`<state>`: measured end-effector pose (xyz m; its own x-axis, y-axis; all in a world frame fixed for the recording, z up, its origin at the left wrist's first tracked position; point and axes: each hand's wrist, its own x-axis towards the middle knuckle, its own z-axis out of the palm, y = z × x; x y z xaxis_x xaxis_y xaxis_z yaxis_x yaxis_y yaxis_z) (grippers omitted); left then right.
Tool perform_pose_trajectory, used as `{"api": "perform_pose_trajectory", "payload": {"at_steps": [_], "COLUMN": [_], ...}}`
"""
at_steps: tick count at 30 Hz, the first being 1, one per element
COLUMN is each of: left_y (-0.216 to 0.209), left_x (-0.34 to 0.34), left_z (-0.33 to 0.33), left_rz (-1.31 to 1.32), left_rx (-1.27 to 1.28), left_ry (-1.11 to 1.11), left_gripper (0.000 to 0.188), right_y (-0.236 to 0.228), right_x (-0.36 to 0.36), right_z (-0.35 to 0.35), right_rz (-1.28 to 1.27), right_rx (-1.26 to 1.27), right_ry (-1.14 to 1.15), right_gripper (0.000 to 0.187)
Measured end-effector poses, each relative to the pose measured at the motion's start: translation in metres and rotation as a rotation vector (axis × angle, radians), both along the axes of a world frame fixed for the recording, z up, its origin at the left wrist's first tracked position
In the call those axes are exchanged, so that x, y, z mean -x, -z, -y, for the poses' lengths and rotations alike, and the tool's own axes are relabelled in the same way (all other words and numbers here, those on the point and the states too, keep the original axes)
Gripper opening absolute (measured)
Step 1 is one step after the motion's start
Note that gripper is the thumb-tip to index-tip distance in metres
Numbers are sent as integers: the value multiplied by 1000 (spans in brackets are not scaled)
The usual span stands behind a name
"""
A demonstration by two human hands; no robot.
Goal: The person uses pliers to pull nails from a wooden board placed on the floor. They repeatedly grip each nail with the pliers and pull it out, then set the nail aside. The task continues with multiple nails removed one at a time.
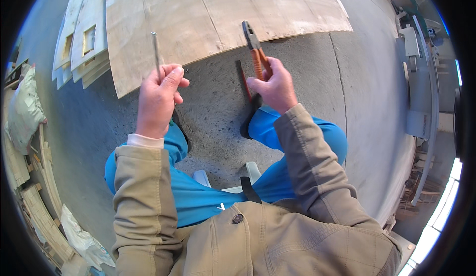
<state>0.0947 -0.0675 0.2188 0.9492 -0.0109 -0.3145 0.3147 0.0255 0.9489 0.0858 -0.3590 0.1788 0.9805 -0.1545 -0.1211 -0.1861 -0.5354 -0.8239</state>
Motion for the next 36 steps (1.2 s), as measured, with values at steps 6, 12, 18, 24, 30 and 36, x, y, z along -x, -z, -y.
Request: {"api": "perform_pose_trajectory", "payload": {"at_steps": [6, 12, 18, 24, 30, 36], "left_y": [79, 132, 159, 177, 181, 182], "left_x": [40, 51, 21, -4, -16, -23], "left_z": [42, 69, 89, 106, 108, 112], "left_rz": [-151, -460, -441, -494, -444, -454], "left_rx": [-47, -73, -65, -7, 4, 48], "left_ry": [12, 41, 48, -57, -49, -69], "left_gripper": [34, 33, 32, 31, 30, 30], "right_y": [-80, -73, -56, -55, -52, -48], "right_x": [44, 75, 68, 58, 61, 66], "right_z": [72, 102, 116, 115, 114, 117], "right_rz": [183, 150, 97, 50, 19, 23], "right_rx": [-96, -261, -295, -198, -164, -134], "right_ry": [81, 241, 267, 244, 197, 191], "right_gripper": [60, 59, 61, 59, 58, 59]}}
